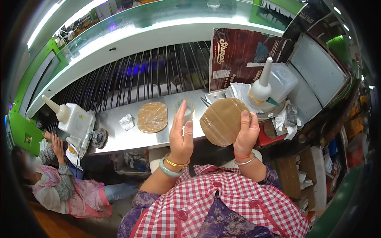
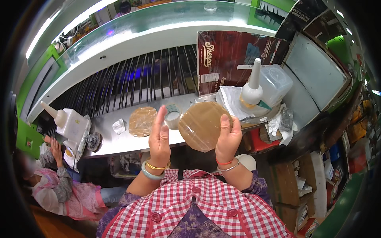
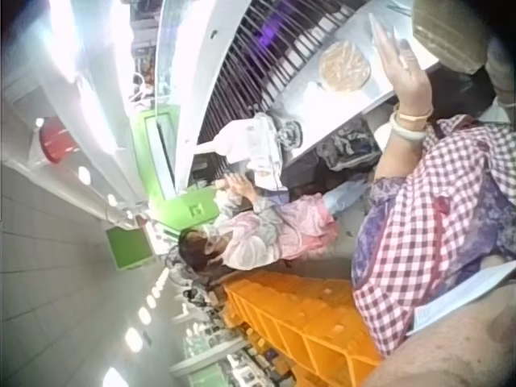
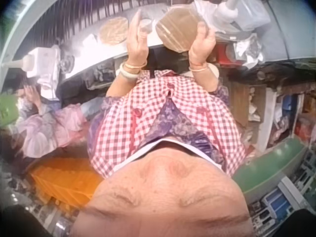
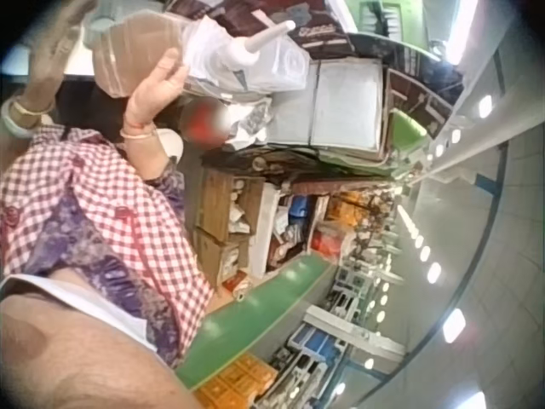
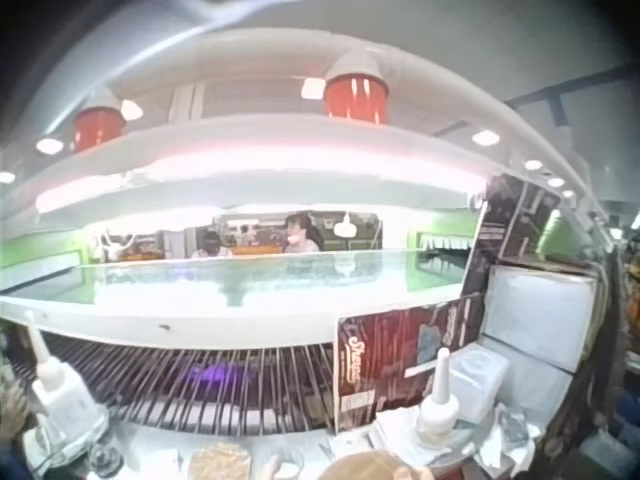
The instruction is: The person wraps small, flat cardboard items with clear packing tape. They use scissors to cut the tape and a cloth to smooth the surface. The wrapped items are placed on a metal workbench next to a conveyor belt.
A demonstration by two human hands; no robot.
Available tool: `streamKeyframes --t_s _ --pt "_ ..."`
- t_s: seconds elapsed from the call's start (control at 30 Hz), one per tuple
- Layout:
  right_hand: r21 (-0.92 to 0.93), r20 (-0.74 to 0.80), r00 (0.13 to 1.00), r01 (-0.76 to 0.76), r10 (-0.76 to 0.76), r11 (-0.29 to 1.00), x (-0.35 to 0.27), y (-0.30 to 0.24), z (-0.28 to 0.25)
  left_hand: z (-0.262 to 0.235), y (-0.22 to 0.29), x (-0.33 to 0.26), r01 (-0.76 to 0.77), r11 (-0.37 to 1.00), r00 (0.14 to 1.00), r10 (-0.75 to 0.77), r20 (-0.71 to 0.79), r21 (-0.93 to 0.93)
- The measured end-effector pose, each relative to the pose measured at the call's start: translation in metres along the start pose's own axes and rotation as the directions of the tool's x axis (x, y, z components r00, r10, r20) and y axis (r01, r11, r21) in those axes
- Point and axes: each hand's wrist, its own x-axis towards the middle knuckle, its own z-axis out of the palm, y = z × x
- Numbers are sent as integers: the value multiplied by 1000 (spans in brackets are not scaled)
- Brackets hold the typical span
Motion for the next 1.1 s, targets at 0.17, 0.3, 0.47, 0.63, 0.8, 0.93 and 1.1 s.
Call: streamKeyframes --t_s 0.17,0.3,0.47,0.63,0.8,0.93,1.1 --pt "-138 53 997 56 -50 989 -12 2 7 9 27 21 -437 704 893 416 173 560" --pt "-134 78 994 83 -73 987 -21 -1 7 25 15 18 -282 804 953 298 56 524" --pt "-113 73 997 48 -40 992 -23 4 -1 16 19 17 160 986 984 -155 88 -48" --pt "-85 124 992 1 10 996 -20 7 -3 11 15 11 452 822 892 -406 199 -347" --pt "-90 252 941 -209 226 974 -5 -3 -2 11 3 2 670 451 729 -551 407 -589" --pt "84 297 916 -308 271 948 6 22 -3 7 -12 -1 716 401 671 -622 404 -571" --pt "190 390 912 -216 129 958 18 7 -10 -8 -27 17 643 232 651 -667 362 -730"
